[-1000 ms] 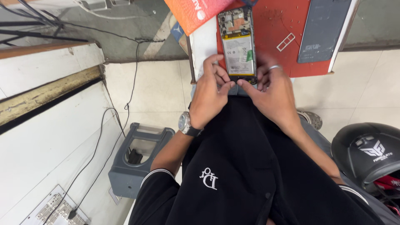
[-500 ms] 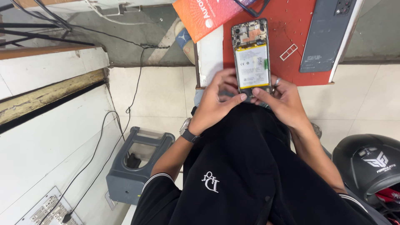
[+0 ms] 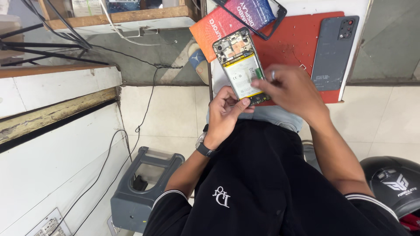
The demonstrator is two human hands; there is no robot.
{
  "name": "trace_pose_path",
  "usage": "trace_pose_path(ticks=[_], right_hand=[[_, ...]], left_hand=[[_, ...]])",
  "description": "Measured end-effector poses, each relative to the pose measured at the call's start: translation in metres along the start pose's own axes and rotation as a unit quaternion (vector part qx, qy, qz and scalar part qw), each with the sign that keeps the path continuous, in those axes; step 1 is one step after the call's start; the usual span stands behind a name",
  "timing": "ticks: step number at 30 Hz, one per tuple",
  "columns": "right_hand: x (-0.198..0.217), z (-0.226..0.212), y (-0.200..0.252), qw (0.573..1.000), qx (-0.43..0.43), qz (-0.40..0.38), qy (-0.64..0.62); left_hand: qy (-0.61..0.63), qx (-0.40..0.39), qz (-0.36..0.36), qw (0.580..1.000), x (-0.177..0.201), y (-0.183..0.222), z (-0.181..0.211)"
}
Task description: The person removes a battery from a disassembled smartphone, places it on the table, and then uses a screwdriver to tighten screws on the phone's internal components. The person handles the phone and tools with both hands throughout the process.
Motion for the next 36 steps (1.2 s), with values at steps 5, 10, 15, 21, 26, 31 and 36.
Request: trace_pose_path(ticks=[5,10,15,21,26,31,36], right_hand=[[0.024,-0.024,-0.036,0.932,0.221,0.234,0.166],[0.02,-0.009,-0.075,0.927,0.21,0.161,0.266],[0.027,-0.003,-0.075,0.947,0.174,0.173,0.208],[0.041,-0.001,-0.019,0.958,0.176,0.192,0.119],[0.005,-0.007,0.02,0.98,0.12,0.155,0.026],[-0.023,-0.012,0.026,0.969,0.112,0.183,0.12],[-0.035,-0.011,0.022,0.96,0.099,0.162,0.207]], left_hand=[[0.008,-0.023,0.043,0.999,0.011,0.003,0.002],[0.006,-0.013,0.043,0.999,0.018,0.001,0.0],[0.029,-0.004,0.035,0.999,0.013,-0.005,-0.009],[0.011,0.016,0.048,0.999,0.008,-0.019,-0.027],[-0.004,0.009,0.063,0.998,0.01,-0.026,-0.038],[-0.002,0.01,0.069,0.998,0.016,-0.023,-0.035],[-0.011,0.058,0.097,0.994,0.016,-0.022,-0.027]])
Point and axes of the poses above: each hand's wrist, its own y-axis away from the middle knuckle, its own x-axis out of the back of the hand, z = x × y, the point moved 3 cm from there along -y, towards the middle knuckle, and after that the axes turned 1 degree about x, right-handed, at the moved point
